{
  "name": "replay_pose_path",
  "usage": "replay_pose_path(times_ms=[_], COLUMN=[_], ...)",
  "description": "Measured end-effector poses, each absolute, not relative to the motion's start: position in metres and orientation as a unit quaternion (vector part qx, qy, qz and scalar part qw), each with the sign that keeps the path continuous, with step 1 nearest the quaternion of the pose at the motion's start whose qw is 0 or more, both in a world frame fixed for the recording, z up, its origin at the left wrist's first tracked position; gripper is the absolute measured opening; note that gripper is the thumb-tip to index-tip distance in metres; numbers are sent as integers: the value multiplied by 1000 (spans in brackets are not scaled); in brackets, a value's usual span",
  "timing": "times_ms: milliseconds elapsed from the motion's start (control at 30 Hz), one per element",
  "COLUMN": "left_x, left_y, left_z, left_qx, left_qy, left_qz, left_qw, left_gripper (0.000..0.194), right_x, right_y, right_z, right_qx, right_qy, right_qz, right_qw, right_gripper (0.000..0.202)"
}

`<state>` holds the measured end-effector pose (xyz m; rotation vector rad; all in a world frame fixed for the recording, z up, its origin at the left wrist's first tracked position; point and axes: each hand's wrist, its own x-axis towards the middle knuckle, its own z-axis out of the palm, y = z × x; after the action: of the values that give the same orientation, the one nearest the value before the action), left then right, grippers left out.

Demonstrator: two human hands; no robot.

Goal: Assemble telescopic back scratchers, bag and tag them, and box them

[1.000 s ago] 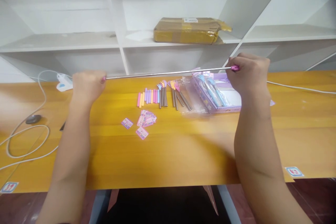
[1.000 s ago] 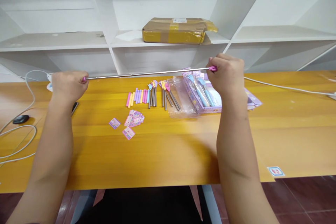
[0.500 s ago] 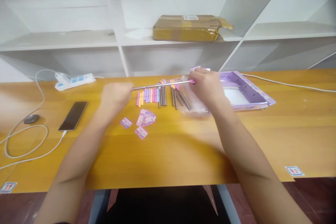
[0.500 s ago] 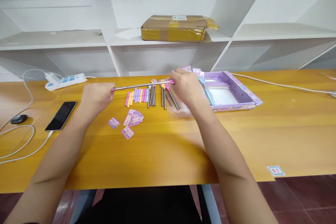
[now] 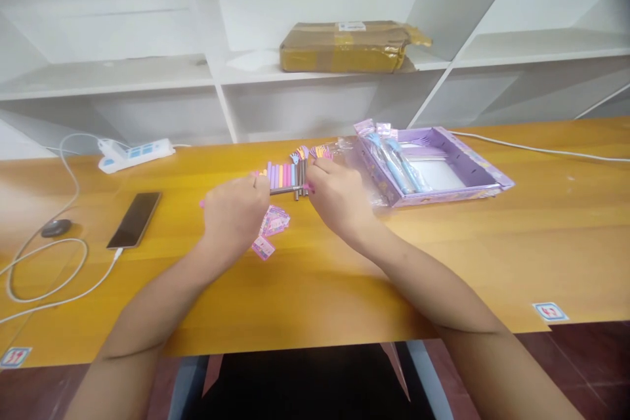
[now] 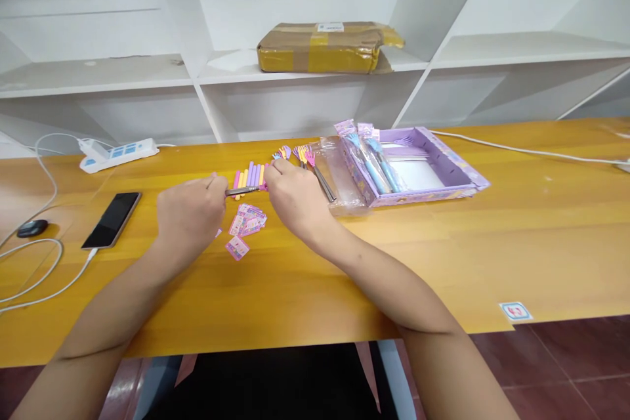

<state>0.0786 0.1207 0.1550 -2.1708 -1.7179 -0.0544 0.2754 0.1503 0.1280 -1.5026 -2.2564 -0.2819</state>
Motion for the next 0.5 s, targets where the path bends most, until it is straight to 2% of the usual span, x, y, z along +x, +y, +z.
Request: replay_pose_path(times_ms=[200,500], left_x=[79,79], left_y=[119,117], left_z=[152,148], left_qx=[-772,-776], left_qy=[-611,-591], left_qz=[-40,-56], left_qw=[171,214], left_gripper=[32,30], right_x=[278,279], right_y=[148,149], right_z=[126,120], right_qx=[-527,-512], right_qy=[-812,-815], right_qz=[-121,-144], right_qw=[219,230], right_gripper=[34,32])
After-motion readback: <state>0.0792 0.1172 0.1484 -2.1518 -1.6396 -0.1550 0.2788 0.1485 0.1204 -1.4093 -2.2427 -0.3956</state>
